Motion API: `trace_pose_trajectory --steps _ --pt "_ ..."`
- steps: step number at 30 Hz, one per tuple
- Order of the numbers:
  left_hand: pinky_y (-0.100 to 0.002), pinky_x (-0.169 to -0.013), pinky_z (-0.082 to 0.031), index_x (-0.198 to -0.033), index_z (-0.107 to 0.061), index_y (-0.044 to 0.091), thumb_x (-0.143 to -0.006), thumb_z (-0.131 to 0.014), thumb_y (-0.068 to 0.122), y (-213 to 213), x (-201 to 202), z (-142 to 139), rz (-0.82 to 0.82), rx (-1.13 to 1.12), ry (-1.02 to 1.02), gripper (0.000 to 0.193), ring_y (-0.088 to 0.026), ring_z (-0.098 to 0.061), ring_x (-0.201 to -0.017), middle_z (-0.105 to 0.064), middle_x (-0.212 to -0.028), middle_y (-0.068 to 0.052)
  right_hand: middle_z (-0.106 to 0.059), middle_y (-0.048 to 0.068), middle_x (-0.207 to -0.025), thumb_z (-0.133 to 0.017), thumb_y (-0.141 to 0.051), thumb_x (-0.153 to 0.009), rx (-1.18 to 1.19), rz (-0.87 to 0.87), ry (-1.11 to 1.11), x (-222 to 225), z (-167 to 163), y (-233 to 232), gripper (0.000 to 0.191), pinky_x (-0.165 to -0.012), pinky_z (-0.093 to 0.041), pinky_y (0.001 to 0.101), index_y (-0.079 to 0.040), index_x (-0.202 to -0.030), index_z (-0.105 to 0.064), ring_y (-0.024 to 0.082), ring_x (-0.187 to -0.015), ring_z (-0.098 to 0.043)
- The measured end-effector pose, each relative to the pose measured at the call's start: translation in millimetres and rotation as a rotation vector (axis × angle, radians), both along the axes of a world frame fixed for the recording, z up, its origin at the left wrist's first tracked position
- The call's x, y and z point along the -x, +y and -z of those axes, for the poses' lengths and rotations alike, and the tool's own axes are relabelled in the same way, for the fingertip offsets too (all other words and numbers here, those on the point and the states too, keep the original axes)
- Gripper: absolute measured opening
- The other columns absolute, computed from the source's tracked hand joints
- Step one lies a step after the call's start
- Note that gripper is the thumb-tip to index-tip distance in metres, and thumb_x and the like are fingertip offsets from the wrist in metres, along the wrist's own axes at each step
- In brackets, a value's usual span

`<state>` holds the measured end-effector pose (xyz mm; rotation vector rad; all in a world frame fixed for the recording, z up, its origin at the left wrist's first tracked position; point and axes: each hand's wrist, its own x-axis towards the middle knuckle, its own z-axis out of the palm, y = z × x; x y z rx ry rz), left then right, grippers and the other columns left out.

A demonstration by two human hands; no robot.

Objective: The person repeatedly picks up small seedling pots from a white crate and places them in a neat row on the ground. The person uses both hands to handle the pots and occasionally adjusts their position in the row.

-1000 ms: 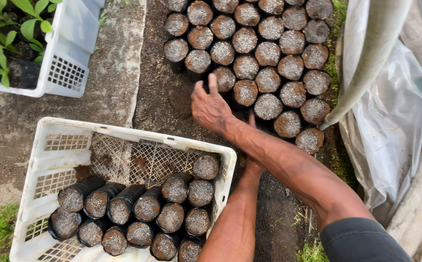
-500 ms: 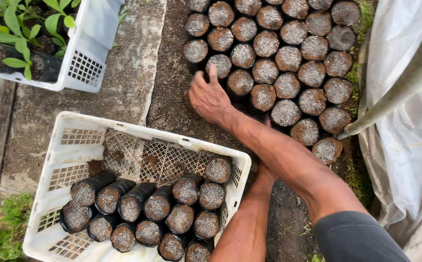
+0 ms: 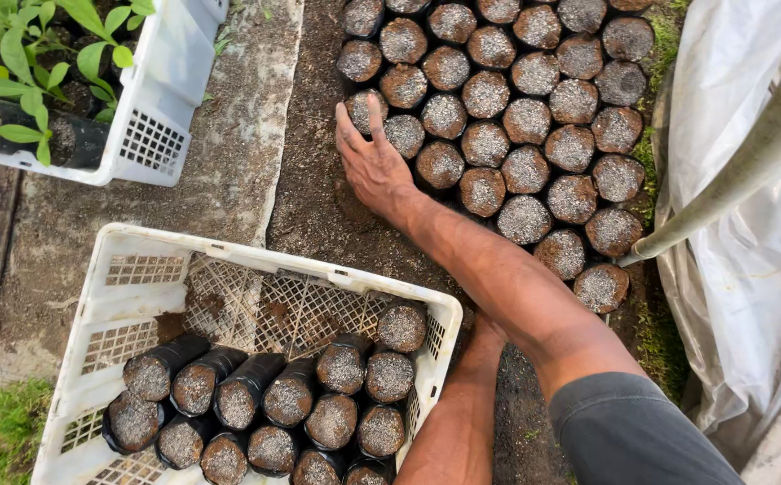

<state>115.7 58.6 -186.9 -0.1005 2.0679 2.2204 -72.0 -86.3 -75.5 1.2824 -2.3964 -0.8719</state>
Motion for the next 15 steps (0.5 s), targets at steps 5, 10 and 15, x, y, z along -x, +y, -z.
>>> trace_pose_trajectory --steps 5,10,15 --pt "-0.048 -0.122 -0.020 -0.158 -0.005 0.011 -0.073 -0.084 0.045 3.1 -2.9 -6.4 0.005 0.036 0.006 0.120 -0.034 -0.024 -0.148 -0.024 -0.159 -0.019 -0.039 0.012 -0.162 -0.055 -0.029 -0.096 0.034 0.014 0.030 -6.4 -2.6 8.9 0.048 -0.112 -0.010 0.0802 -0.013 -0.140 -0.063 0.041 -0.154 -0.013" --pt "-0.049 -0.122 -0.019 -0.157 -0.005 0.011 -0.071 -0.085 0.046 4.5 3.8 -3.0 -0.015 0.099 0.030 0.122 -0.035 -0.023 -0.149 -0.023 -0.160 -0.018 -0.022 0.005 -0.171 -0.053 -0.029 -0.092 0.063 0.026 -0.064 -27.5 -17.9 37.3 0.054 -0.115 -0.005 0.0752 -0.013 -0.143 -0.058 0.034 -0.157 -0.002" --pt "-0.049 -0.122 -0.018 -0.155 -0.006 0.012 -0.069 -0.086 0.046 7.5 6.0 -0.4 0.001 0.430 0.028 0.123 -0.036 -0.022 -0.150 -0.023 -0.160 -0.018 -0.036 0.016 -0.165 -0.061 -0.020 -0.091 0.515 0.113 -0.348 -117.6 -39.3 126.3 0.051 -0.117 -0.008 0.0768 -0.005 -0.139 -0.061 0.034 -0.158 -0.015"
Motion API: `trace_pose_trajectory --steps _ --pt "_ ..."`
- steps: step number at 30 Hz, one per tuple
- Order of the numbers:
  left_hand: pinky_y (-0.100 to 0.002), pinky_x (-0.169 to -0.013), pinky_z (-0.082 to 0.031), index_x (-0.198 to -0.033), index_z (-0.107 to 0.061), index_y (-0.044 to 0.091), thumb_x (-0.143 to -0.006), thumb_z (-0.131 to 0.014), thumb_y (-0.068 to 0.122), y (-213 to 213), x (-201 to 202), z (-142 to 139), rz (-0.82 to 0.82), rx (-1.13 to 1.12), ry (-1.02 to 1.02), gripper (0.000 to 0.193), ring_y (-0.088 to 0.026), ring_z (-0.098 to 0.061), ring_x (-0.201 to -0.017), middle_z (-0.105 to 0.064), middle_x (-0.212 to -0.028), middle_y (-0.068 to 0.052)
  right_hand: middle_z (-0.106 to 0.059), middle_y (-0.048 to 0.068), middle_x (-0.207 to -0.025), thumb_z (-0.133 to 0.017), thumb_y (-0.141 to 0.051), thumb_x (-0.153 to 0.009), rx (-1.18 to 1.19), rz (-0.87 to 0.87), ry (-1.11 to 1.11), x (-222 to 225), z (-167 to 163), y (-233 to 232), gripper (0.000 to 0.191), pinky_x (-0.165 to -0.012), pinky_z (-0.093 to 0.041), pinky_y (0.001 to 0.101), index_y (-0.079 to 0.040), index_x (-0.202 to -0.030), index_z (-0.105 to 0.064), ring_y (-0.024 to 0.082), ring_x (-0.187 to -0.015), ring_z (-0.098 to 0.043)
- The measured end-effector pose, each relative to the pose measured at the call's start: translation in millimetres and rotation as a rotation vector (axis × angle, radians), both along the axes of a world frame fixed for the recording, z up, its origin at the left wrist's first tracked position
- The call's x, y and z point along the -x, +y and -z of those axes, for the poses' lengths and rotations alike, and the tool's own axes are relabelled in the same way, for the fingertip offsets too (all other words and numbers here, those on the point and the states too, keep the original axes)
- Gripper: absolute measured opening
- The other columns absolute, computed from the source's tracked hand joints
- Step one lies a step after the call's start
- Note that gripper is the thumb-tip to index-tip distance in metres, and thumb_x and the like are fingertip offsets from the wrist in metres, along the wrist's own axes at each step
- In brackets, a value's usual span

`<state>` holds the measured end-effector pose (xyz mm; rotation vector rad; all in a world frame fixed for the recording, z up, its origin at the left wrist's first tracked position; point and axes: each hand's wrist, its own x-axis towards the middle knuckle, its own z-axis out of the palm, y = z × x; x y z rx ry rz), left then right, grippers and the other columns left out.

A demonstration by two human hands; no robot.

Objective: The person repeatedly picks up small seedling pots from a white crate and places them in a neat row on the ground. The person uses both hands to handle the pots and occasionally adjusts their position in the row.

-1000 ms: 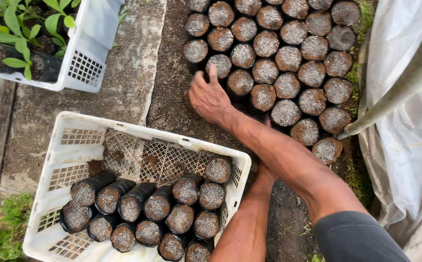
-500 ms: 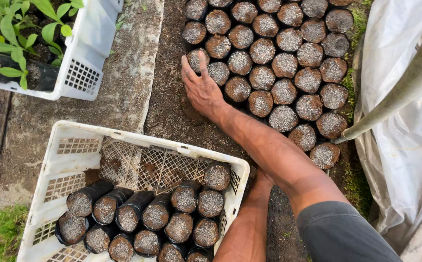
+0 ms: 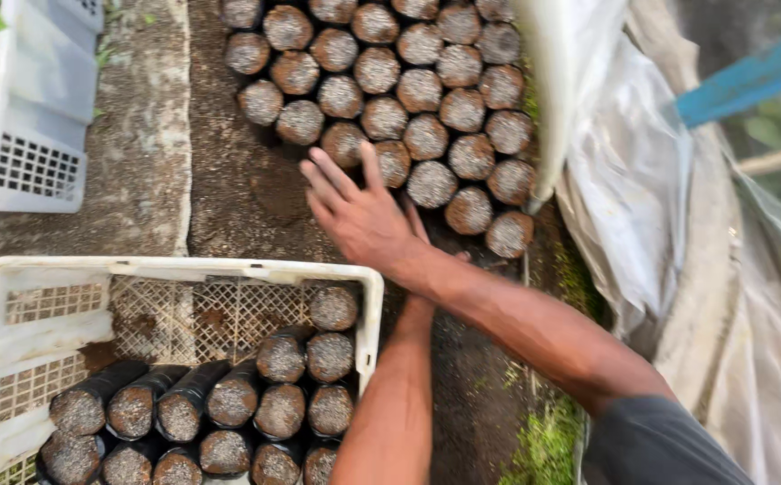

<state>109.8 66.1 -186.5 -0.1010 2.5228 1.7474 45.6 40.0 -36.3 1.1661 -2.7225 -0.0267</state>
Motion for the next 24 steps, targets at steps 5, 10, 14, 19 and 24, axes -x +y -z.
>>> trace_pose_trajectory --steps 5,10,14,19,24 --pt "-0.043 -0.128 -0.023 -0.171 0.000 0.011 -0.090 -0.076 0.048 3.1 -10.9 -24.7 -0.086 -0.831 -0.039 0.117 -0.033 -0.023 -0.158 -0.016 -0.174 -0.022 -0.054 0.019 -0.145 -0.073 -0.013 -0.085 0.496 0.280 -0.192 -130.8 -21.5 128.8 0.039 -0.122 -0.022 0.0635 0.000 -0.122 -0.065 0.037 -0.148 -0.039" --pt "-0.046 -0.124 -0.016 -0.162 0.017 0.017 -0.072 -0.092 0.021 8.7 -27.5 -62.9 -0.012 -0.126 -0.088 0.141 -0.041 -0.012 -0.156 -0.004 -0.170 -0.028 -0.060 0.019 -0.133 -0.073 -0.007 -0.085 0.680 0.586 -0.211 -259.7 -13.7 196.1 0.034 -0.104 -0.044 0.0521 -0.001 -0.116 -0.064 0.038 -0.126 -0.056" --pt "-0.046 -0.128 -0.017 -0.164 0.019 0.015 -0.076 -0.089 0.014 18.5 -49.9 -67.2 0.055 -0.225 0.009 0.139 -0.041 -0.016 -0.159 -0.010 -0.170 -0.033 -0.059 0.029 -0.126 -0.072 -0.007 -0.078 0.680 0.695 -0.214 -319.1 8.5 224.5 0.051 -0.098 -0.044 0.0516 0.009 -0.124 -0.058 0.046 -0.115 -0.057" --pt "-0.046 -0.127 -0.019 -0.162 0.017 0.010 -0.075 -0.089 0.013 33.7 -87.6 -74.7 0.241 -0.218 -0.088 0.138 -0.040 -0.021 -0.157 -0.015 -0.167 -0.033 -0.070 0.021 -0.104 -0.070 -0.008 -0.086 0.711 0.740 -0.404 -351.6 11.0 237.1 0.028 -0.091 -0.049 0.0503 0.003 -0.111 -0.066 0.039 -0.100 -0.066" --pt "-0.037 -0.108 -0.049 -0.156 -0.037 0.008 -0.081 -0.080 0.013 13.0 -107.2 -135.7 0.582 0.130 -0.186 0.087 -0.029 -0.058 -0.131 -0.056 -0.144 -0.018 -0.071 0.020 -0.097 -0.059 -0.001 -0.086 0.842 0.618 -0.472 -360.4 0.5 220.4 0.027 -0.077 -0.060 0.0465 0.005 -0.111 -0.068 0.035 -0.080 -0.072"
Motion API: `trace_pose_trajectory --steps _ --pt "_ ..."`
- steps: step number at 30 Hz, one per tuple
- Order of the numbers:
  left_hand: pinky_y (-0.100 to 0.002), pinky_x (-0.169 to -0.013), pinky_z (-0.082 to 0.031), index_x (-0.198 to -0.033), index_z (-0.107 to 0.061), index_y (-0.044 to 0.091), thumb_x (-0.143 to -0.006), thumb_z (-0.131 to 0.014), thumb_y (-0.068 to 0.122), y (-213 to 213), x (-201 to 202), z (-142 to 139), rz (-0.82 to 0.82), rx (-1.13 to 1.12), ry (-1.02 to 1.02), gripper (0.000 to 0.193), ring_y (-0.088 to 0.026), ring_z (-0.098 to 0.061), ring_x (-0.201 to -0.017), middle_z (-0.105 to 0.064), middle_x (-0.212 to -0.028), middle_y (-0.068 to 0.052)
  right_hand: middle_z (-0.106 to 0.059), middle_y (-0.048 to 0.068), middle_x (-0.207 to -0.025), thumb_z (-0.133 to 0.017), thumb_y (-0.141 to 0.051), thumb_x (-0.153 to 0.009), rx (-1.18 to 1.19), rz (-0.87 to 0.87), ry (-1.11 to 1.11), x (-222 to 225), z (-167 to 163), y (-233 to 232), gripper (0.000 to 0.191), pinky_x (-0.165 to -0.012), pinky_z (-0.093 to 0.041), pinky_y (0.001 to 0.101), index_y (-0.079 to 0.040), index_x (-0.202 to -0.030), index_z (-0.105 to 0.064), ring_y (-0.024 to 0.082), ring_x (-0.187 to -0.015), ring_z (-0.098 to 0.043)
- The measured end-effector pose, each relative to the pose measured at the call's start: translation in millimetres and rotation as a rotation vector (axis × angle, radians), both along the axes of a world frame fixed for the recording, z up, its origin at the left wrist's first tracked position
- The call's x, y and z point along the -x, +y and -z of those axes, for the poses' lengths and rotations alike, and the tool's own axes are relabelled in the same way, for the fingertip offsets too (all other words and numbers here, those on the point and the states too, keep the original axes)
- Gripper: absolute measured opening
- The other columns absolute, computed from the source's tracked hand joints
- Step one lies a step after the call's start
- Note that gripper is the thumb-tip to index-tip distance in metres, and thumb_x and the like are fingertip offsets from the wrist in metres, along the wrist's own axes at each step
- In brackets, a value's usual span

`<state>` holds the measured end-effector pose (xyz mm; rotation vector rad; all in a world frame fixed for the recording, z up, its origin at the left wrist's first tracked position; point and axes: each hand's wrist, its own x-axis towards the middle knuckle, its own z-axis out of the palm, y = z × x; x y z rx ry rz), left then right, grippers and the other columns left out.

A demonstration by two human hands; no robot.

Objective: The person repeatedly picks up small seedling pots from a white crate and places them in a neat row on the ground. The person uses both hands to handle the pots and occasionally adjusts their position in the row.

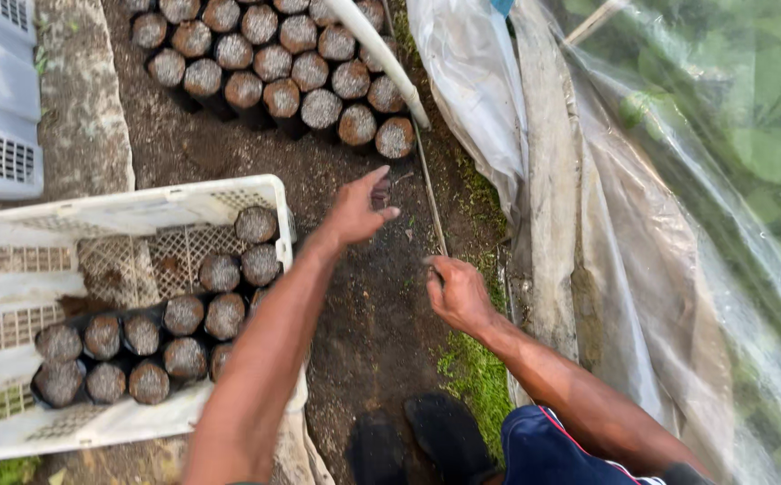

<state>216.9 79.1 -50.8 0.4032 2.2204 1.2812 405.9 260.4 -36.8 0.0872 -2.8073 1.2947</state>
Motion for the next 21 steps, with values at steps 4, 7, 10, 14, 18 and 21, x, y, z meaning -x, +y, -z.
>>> trace_pose_trajectory --steps 4,7,10,14,18,21 --pt "-0.037 -0.085 -0.060 -0.128 -0.068 0.001 -0.073 -0.074 -0.005 -53.5 -4.5 -85.5 0.157 0.182 0.367 0.056 -0.026 -0.072 -0.096 -0.072 -0.108 -0.017 -0.069 0.017 -0.087 -0.051 0.004 -0.080 0.000 -0.295 0.121 -10.0 -4.3 -20.8 0.025 -0.075 -0.060 0.0483 0.002 -0.099 -0.069 0.037 -0.074 -0.069" --pt "-0.040 -0.091 -0.059 -0.124 -0.069 0.003 -0.078 -0.073 -0.003 -107.0 -31.4 -142.8 0.179 0.296 0.390 0.047 -0.028 -0.073 -0.098 -0.074 -0.111 -0.016 -0.070 0.016 -0.089 -0.050 -0.004 -0.088 -0.124 -0.543 -0.217 -23.7 -5.5 -37.3 0.020 -0.069 -0.059 0.0486 -0.002 -0.096 -0.068 0.039 -0.077 -0.069" --pt "-0.050 -0.094 -0.055 -0.137 -0.063 0.010 -0.090 -0.068 0.008 -159.6 -68.3 -178.3 0.084 0.501 0.242 0.047 -0.034 -0.068 -0.109 -0.067 -0.126 -0.019 -0.069 0.018 -0.100 -0.050 -0.022 -0.105 -0.389 -0.728 -0.538 -40.2 -0.7 -55.5 0.026 -0.075 -0.059 0.0500 -0.002 -0.110 -0.065 0.038 -0.087 -0.068" --pt "-0.053 -0.098 -0.050 -0.130 -0.066 0.002 -0.091 -0.078 0.018 -217.9 -118.9 -183.2 -0.048 0.555 0.353 0.043 -0.035 -0.064 -0.118 -0.063 -0.135 -0.022 -0.057 0.028 -0.129 -0.061 -0.031 -0.098 -0.386 -0.642 -0.349 -40.9 13.6 -58.4 0.054 -0.086 -0.054 0.0530 0.004 -0.137 -0.049 0.038 -0.106 -0.063" --pt "-0.044 -0.101 -0.057 -0.128 -0.068 0.006 -0.093 -0.074 0.017 -238.1 -160.2 -153.8 -0.358 0.426 0.181 0.037 -0.027 -0.069 -0.118 -0.069 -0.131 -0.016 -0.040 0.028 -0.152 -0.058 -0.027 -0.099 -0.507 -0.363 -0.151 23.1 21.7 -50.5 0.073 -0.086 -0.061 0.0435 0.006 -0.156 -0.025 0.036 -0.098 -0.070" --pt "-0.041 -0.100 -0.059 -0.122 -0.071 0.007 -0.093 -0.075 0.017 -241.4 -178.6 -138.6 -0.393 0.315 0.215 0.031 -0.026 -0.069 -0.118 -0.069 -0.131 -0.014 -0.017 0.032 -0.163 -0.058 -0.004 -0.085 -0.454 -0.175 -0.439 92.5 9.6 -53.6 0.078 -0.064 -0.062 0.0387 0.007 -0.155 -0.024 0.027 -0.074 -0.068"
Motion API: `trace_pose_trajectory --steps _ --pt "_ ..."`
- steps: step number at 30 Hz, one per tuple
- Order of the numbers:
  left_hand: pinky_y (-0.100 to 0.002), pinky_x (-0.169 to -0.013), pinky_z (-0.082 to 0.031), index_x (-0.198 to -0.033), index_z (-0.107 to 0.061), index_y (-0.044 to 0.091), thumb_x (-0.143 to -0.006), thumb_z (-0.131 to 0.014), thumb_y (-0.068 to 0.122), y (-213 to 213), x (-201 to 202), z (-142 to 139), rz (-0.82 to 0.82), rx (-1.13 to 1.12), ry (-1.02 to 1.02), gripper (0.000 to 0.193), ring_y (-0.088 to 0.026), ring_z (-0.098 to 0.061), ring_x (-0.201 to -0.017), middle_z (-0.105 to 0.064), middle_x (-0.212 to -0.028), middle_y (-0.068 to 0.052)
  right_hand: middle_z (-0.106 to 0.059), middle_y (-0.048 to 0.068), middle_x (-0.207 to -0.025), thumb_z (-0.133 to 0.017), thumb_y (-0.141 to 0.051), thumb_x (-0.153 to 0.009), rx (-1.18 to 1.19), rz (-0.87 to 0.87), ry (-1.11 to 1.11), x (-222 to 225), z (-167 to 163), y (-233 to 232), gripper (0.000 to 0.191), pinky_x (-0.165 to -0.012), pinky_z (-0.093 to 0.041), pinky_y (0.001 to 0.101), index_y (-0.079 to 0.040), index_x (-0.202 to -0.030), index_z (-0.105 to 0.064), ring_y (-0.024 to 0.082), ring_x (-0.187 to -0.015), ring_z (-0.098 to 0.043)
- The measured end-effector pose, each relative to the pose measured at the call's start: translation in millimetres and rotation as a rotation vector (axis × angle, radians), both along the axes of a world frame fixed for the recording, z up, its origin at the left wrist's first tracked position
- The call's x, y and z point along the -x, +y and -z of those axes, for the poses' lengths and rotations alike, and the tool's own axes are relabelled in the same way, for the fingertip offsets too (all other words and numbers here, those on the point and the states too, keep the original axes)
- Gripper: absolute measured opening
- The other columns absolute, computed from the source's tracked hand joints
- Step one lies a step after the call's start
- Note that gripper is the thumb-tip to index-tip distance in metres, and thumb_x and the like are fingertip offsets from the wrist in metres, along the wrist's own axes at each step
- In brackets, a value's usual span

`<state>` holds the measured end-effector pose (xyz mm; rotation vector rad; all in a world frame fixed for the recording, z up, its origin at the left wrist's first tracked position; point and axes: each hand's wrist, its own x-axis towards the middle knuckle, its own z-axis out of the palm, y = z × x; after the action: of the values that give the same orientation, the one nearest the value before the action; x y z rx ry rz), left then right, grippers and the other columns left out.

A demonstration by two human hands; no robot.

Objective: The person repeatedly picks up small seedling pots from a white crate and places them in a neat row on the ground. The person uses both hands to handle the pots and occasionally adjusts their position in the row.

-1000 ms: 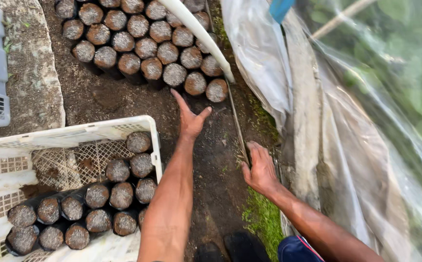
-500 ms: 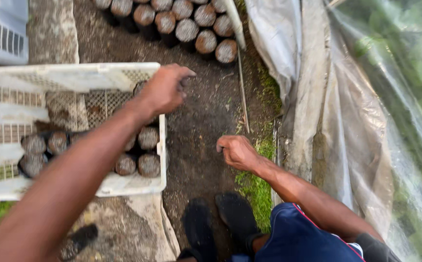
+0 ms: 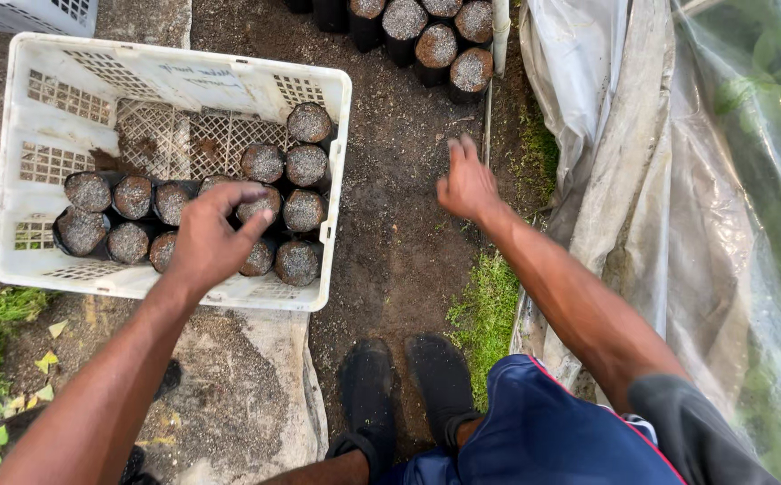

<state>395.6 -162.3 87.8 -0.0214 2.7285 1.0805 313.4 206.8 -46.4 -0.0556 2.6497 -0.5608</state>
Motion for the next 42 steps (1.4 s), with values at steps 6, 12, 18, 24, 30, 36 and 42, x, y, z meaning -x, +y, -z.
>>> trace_pose_trajectory --steps 6,12,18,24,30,36,42 --pt "-0.041 -0.091 -0.058 -0.120 -0.071 0.011 -0.090 -0.075 0.019 7.7 -6.9 8.0 0.096 0.071 -0.037 0.031 -0.027 -0.065 -0.121 -0.067 -0.134 -0.012 -0.016 0.040 -0.160 -0.062 -0.012 -0.088 -0.300 -0.015 -0.072 51.0 -15.9 -18.0 0.076 -0.072 -0.059 0.0418 0.016 -0.149 -0.026 0.036 -0.083 -0.067" --pt "-0.044 -0.103 -0.052 -0.120 -0.071 0.007 -0.090 -0.074 0.019 9.8 2.3 11.9 0.175 0.047 0.028 0.033 -0.029 -0.066 -0.121 -0.068 -0.132 -0.016 -0.033 0.047 -0.146 -0.059 -0.019 -0.092 -0.247 -0.081 0.046 27.7 6.6 -14.8 0.075 -0.082 -0.057 0.0478 0.017 -0.149 -0.028 0.042 -0.096 -0.069" --pt "-0.046 -0.107 -0.051 -0.120 -0.071 0.006 -0.091 -0.073 0.019 24.3 11.6 19.1 0.213 -0.002 0.031 0.032 -0.029 -0.066 -0.121 -0.068 -0.131 -0.017 -0.009 0.037 -0.163 -0.045 0.002 -0.083 -0.201 0.000 -0.165 48.4 -2.3 -9.8 0.080 -0.058 -0.060 0.0380 0.011 -0.155 -0.012 0.031 -0.070 -0.067" --pt "-0.050 -0.106 -0.050 -0.120 -0.072 0.005 -0.092 -0.073 0.017 34.4 18.6 21.9 0.222 -0.032 0.049 0.031 -0.031 -0.065 -0.122 -0.068 -0.131 -0.019 0.007 0.034 -0.168 -0.037 -0.002 -0.092 -0.275 -0.096 -0.305 -12.4 -11.3 -14.0 0.081 -0.063 -0.063 0.0407 0.004 -0.162 0.003 0.026 -0.069 -0.068" --pt "-0.044 -0.105 -0.053 -0.119 -0.071 0.003 -0.091 -0.073 0.016 41.9 17.5 11.6 0.238 -0.038 0.036 0.031 -0.027 -0.068 -0.119 -0.070 -0.128 -0.016 0.010 0.038 -0.163 -0.047 -0.004 -0.085 -0.164 -0.073 -0.070 29.5 6.4 -7.6 0.092 -0.085 -0.057 0.0470 0.009 -0.160 0.005 0.041 -0.085 -0.071" --pt "-0.044 -0.105 -0.051 -0.117 -0.071 0.002 -0.091 -0.073 0.015 36.6 13.8 12.2 0.237 -0.043 0.073 0.029 -0.028 -0.067 -0.121 -0.070 -0.129 -0.016 0.001 0.045 -0.158 -0.054 -0.013 -0.090 -0.204 -0.129 -0.143 9.2 15.0 -9.0 0.088 -0.086 -0.056 0.0475 0.013 -0.159 -0.006 0.046 -0.091 -0.069" --pt "-0.045 -0.102 -0.050 -0.117 -0.072 0.001 -0.092 -0.075 0.014 28.3 7.7 27.1 0.232 -0.024 0.142 0.029 -0.032 -0.067 -0.117 -0.070 -0.127 -0.018 -0.039 0.025 -0.163 -0.053 -0.008 -0.089 -0.200 -0.094 0.385 -3.4 17.9 25.4 0.055 -0.086 -0.054 0.0545 0.001 -0.144 -0.054 0.042 -0.120 -0.060"
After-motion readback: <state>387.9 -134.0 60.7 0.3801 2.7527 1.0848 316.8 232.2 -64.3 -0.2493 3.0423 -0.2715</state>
